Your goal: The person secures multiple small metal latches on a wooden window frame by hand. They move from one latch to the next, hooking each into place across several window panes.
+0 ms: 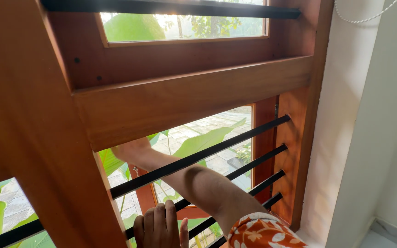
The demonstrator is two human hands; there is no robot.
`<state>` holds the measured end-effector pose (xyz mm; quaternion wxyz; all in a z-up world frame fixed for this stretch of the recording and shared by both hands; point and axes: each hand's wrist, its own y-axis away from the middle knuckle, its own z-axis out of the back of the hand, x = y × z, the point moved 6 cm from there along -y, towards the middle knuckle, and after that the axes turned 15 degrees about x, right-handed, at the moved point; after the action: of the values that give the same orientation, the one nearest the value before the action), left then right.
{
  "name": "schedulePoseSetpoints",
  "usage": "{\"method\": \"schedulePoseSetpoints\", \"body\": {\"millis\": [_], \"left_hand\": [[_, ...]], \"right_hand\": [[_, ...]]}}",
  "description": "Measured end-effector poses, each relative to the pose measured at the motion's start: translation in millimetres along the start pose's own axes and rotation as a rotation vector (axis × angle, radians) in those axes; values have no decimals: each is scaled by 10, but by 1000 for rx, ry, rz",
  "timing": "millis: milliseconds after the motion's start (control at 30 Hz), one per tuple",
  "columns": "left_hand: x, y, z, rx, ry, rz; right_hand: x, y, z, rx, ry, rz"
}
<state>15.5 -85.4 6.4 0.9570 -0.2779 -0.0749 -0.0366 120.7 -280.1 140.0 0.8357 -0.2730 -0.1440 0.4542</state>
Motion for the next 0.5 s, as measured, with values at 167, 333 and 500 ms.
{"method": "schedulePoseSetpoints", "body": {"millis": [167, 333, 500], "left_hand": [[-5, 13, -37, -47, -17, 12], [27, -38, -128, -37, -45, -5], [17, -23, -127, -175, -28, -17]], "right_hand": [[196, -21, -174, 75, -139, 80], [377, -372, -348, 118, -53, 193], [223, -660, -283, 139, -125, 197]]}}
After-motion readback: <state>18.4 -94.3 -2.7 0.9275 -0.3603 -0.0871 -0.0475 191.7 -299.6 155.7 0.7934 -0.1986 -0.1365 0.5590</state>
